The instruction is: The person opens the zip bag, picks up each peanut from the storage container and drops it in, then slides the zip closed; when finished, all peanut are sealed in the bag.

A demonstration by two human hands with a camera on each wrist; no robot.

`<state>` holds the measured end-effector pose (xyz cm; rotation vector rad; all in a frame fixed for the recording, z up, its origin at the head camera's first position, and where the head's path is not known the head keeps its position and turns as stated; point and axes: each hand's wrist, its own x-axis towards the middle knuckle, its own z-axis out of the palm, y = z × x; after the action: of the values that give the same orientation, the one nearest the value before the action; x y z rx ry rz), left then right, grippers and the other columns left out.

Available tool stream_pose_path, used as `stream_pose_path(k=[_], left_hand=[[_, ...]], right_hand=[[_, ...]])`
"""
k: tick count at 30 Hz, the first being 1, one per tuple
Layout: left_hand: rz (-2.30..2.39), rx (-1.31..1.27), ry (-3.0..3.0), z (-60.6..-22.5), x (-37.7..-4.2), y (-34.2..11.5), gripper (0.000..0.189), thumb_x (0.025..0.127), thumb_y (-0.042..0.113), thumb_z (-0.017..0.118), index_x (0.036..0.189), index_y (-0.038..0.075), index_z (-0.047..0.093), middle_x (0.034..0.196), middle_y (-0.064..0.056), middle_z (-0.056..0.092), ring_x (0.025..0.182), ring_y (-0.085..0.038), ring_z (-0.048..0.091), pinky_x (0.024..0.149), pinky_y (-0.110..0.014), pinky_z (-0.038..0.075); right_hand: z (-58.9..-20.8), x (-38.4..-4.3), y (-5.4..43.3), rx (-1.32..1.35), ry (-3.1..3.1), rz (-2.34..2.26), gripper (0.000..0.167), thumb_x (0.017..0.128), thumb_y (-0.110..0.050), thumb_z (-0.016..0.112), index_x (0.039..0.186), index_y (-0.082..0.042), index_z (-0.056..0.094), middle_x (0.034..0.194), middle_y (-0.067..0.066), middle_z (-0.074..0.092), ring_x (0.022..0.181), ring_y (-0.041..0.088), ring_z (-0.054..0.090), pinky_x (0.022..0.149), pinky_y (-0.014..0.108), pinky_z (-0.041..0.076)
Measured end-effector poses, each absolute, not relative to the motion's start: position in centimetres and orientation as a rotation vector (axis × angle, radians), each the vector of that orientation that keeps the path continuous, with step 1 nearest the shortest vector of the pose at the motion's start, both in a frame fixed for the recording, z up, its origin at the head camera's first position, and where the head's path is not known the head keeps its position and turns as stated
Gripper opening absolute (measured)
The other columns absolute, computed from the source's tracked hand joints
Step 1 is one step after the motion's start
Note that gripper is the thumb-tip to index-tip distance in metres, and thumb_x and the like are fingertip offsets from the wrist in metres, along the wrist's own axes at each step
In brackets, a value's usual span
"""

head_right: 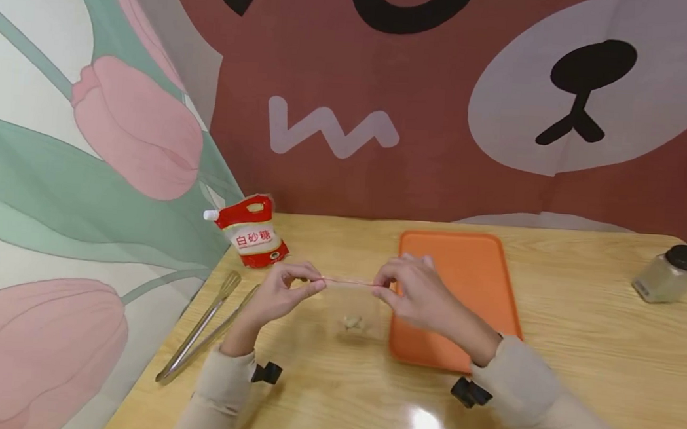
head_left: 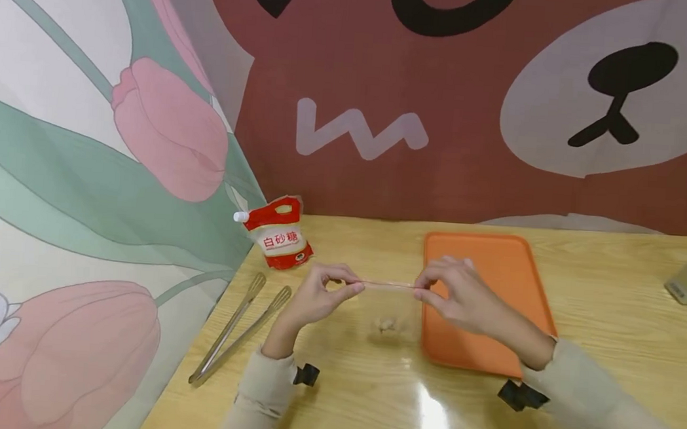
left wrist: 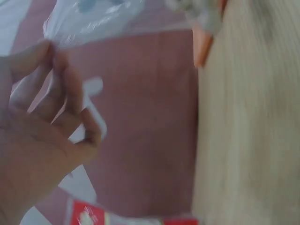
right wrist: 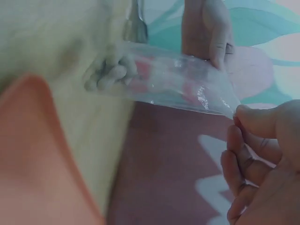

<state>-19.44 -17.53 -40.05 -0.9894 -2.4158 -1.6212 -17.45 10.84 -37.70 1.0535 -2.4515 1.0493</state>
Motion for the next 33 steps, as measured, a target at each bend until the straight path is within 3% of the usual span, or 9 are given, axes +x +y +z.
stream_pose_path(k=[4, 9, 13, 18, 20, 23, 25, 29, 33], left_hand=[[-1.544, -0.928, -2.562, -41.2, -21.0, -17.5, 0.011, 0.095, 0.009, 0.069, 0.094, 0.002, 0.078, 0.090, -0.010, 0.072, 0.080, -0.017, 0.063, 0.074, -0.039, 0.051], [-1.459, -0.751, -2.749, -42.8, -25.1, -15.7, 0.020, 0.097, 0.016, 0.068, 0.099, -0.001, 0.076, 0.092, -0.010, 0.072, 0.079, -0.015, 0.062, 0.068, -0.029, 0.051], [-1.397, -0.595, -2.886, -44.1, -27.3, -14.6, 0.019, 0.097, 0.018, 0.067, 0.099, 0.002, 0.076, 0.090, -0.005, 0.071, 0.081, -0.015, 0.061, 0.071, -0.027, 0.051], [-1.263, -0.511, -3.031, -45.2, -28.1, -13.5, 0.018, 0.096, 0.016, 0.067, 0.091, 0.002, 0.077, 0.087, -0.006, 0.071, 0.078, -0.016, 0.061, 0.070, -0.027, 0.050], [-1.181, -0.483, -3.086, -45.5, -28.3, -13.0, 0.020, 0.096, 0.017, 0.067, 0.086, 0.003, 0.077, 0.087, -0.004, 0.071, 0.076, -0.014, 0.059, 0.068, -0.026, 0.049], [-1.086, -0.468, -3.136, -45.7, -28.5, -12.6, 0.021, 0.094, 0.019, 0.069, 0.079, 0.005, 0.076, 0.081, -0.002, 0.069, 0.071, -0.013, 0.055, 0.063, -0.024, 0.045], [-1.052, -0.466, -3.155, -45.8, -28.5, -12.4, 0.023, 0.093, 0.019, 0.070, 0.073, 0.007, 0.073, 0.073, 0.001, 0.064, 0.066, -0.011, 0.052, 0.060, -0.024, 0.043], [-0.978, -0.371, -3.252, -46.1, -28.3, -12.1, 0.035, 0.090, 0.019, 0.070, 0.058, 0.012, 0.058, 0.055, 0.005, 0.049, 0.053, -0.010, 0.044, 0.050, -0.024, 0.037], [-0.918, -0.217, -3.316, -46.3, -27.9, -12.0, 0.035, 0.085, 0.021, 0.074, 0.057, 0.011, 0.056, 0.055, 0.003, 0.048, 0.053, -0.013, 0.046, 0.049, -0.026, 0.038]], right_hand=[[-39.3, -19.2, 10.7, 0.934, -2.630, 1.159, 0.011, 0.093, -0.014, 0.072, 0.083, -0.019, 0.071, 0.081, -0.013, 0.063, 0.081, 0.013, 0.055, 0.081, 0.046, 0.027], [-41.0, -22.6, 10.9, 0.770, -2.777, 1.081, 0.013, 0.094, -0.014, 0.070, 0.082, -0.012, 0.072, 0.076, -0.006, 0.066, 0.070, 0.015, 0.055, 0.086, 0.056, 0.028], [-42.2, -24.9, 10.6, 0.707, -2.886, 0.875, 0.016, 0.093, -0.015, 0.070, 0.077, -0.011, 0.074, 0.066, -0.007, 0.063, 0.063, 0.016, 0.051, 0.079, 0.049, 0.031], [-43.3, -26.2, 10.1, 0.709, -2.961, 0.672, 0.042, 0.089, -0.013, 0.071, 0.052, -0.017, 0.053, 0.049, -0.007, 0.042, 0.060, 0.019, 0.039, 0.073, 0.042, 0.022], [-43.8, -26.4, 9.9, 0.701, -2.974, 0.623, 0.049, 0.087, -0.010, 0.071, 0.048, -0.019, 0.042, 0.048, -0.006, 0.034, 0.062, 0.021, 0.034, 0.073, 0.042, 0.019], [-44.3, -26.5, 9.7, 0.677, -3.009, 0.581, 0.050, 0.084, -0.005, 0.070, 0.048, -0.018, 0.038, 0.051, -0.007, 0.033, 0.067, 0.023, 0.034, 0.073, 0.042, 0.016], [-44.4, -26.4, 9.6, 0.651, -3.036, 0.575, 0.049, 0.083, -0.003, 0.070, 0.048, -0.018, 0.039, 0.052, -0.006, 0.038, 0.070, 0.025, 0.037, 0.074, 0.042, 0.016], [-45.1, -26.0, 9.4, 0.631, -3.051, 0.638, 0.040, 0.082, -0.004, 0.073, 0.049, -0.018, 0.057, 0.062, -0.009, 0.059, 0.074, 0.025, 0.045, 0.074, 0.043, 0.019], [-46.0, -25.8, 9.2, 0.601, -3.022, 0.675, 0.021, 0.079, -0.011, 0.082, 0.063, -0.014, 0.069, 0.079, -0.003, 0.071, 0.075, 0.027, 0.051, 0.075, 0.044, 0.023]])
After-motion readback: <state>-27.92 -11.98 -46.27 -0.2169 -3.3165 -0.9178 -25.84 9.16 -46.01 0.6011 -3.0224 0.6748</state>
